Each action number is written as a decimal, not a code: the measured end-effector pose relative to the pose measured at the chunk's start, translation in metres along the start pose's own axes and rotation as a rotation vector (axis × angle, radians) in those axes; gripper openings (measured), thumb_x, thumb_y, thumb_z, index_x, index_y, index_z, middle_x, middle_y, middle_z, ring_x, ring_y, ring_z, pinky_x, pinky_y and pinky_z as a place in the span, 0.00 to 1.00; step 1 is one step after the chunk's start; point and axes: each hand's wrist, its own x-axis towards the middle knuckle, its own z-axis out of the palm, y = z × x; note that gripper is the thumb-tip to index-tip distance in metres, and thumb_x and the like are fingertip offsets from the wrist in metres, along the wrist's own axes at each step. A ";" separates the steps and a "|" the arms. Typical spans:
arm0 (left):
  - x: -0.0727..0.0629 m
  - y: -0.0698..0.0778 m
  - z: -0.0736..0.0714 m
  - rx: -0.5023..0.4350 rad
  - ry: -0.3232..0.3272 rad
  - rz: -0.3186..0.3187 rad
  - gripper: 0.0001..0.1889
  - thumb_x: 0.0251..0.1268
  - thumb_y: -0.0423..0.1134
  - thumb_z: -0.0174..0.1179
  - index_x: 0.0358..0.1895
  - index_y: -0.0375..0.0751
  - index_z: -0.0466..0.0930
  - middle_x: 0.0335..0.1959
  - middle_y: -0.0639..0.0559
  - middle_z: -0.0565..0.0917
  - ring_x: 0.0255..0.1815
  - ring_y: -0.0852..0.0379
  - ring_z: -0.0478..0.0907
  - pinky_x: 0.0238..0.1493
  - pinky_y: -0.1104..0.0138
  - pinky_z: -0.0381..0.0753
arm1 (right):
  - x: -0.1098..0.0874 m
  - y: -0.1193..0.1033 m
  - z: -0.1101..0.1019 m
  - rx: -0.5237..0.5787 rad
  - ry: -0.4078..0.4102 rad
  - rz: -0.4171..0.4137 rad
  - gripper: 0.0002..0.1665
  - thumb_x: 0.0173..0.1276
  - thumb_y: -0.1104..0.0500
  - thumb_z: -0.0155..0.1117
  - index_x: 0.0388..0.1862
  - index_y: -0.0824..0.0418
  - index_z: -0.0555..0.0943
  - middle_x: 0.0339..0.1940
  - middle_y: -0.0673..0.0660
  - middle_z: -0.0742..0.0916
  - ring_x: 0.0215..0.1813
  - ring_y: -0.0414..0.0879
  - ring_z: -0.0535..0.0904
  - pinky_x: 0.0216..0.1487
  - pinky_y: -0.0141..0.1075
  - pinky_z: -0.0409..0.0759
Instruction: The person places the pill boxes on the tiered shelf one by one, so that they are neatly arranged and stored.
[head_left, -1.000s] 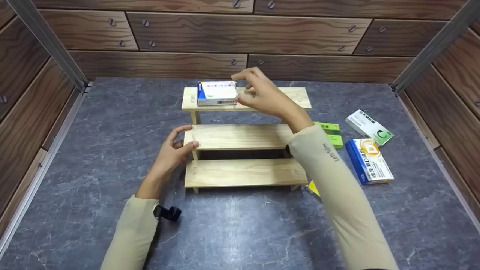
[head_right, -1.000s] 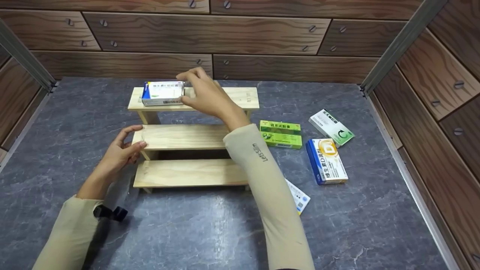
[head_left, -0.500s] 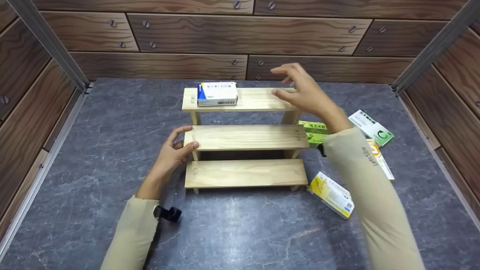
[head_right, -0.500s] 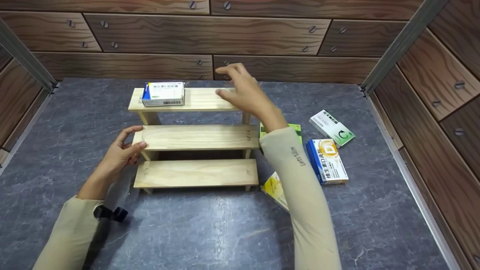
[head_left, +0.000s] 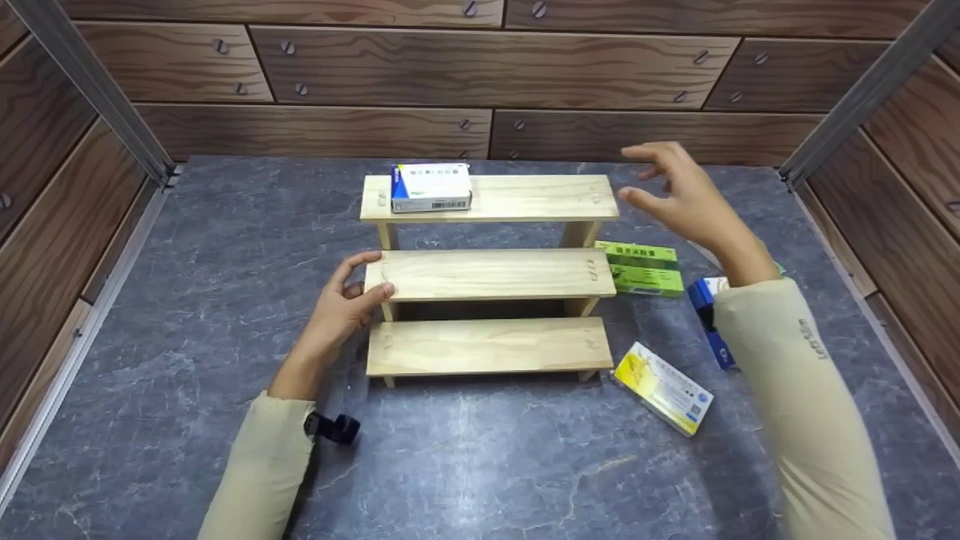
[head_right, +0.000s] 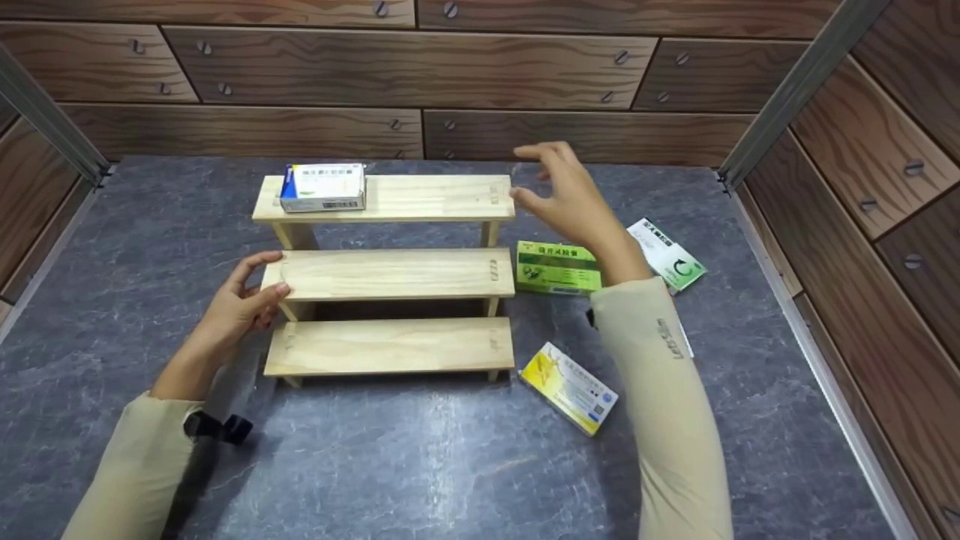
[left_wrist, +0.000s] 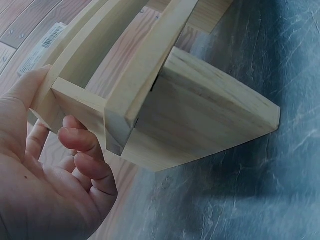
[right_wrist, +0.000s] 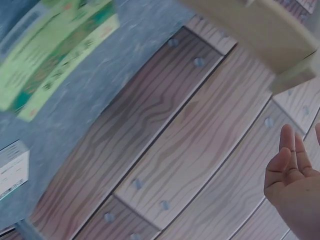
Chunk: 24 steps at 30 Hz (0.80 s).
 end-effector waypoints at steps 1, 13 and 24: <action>0.000 0.000 0.000 -0.004 0.001 -0.002 0.29 0.64 0.40 0.64 0.67 0.56 0.65 0.29 0.56 0.77 0.20 0.64 0.62 0.24 0.72 0.64 | -0.003 0.004 -0.002 0.002 0.002 0.014 0.32 0.70 0.53 0.61 0.70 0.58 0.67 0.67 0.63 0.69 0.61 0.60 0.71 0.55 0.51 0.66; 0.002 -0.001 0.000 -0.017 0.025 -0.008 0.29 0.63 0.38 0.64 0.67 0.52 0.65 0.31 0.56 0.79 0.21 0.64 0.65 0.25 0.72 0.65 | -0.033 0.043 -0.011 0.011 -0.039 0.139 0.37 0.71 0.47 0.59 0.73 0.58 0.62 0.69 0.66 0.66 0.64 0.65 0.68 0.59 0.59 0.65; 0.003 -0.002 0.001 -0.036 0.032 -0.004 0.29 0.63 0.37 0.64 0.66 0.54 0.67 0.28 0.55 0.77 0.19 0.64 0.63 0.23 0.72 0.63 | -0.050 0.070 -0.013 -0.012 -0.110 0.196 0.40 0.71 0.44 0.57 0.75 0.58 0.58 0.71 0.68 0.63 0.62 0.63 0.68 0.50 0.54 0.69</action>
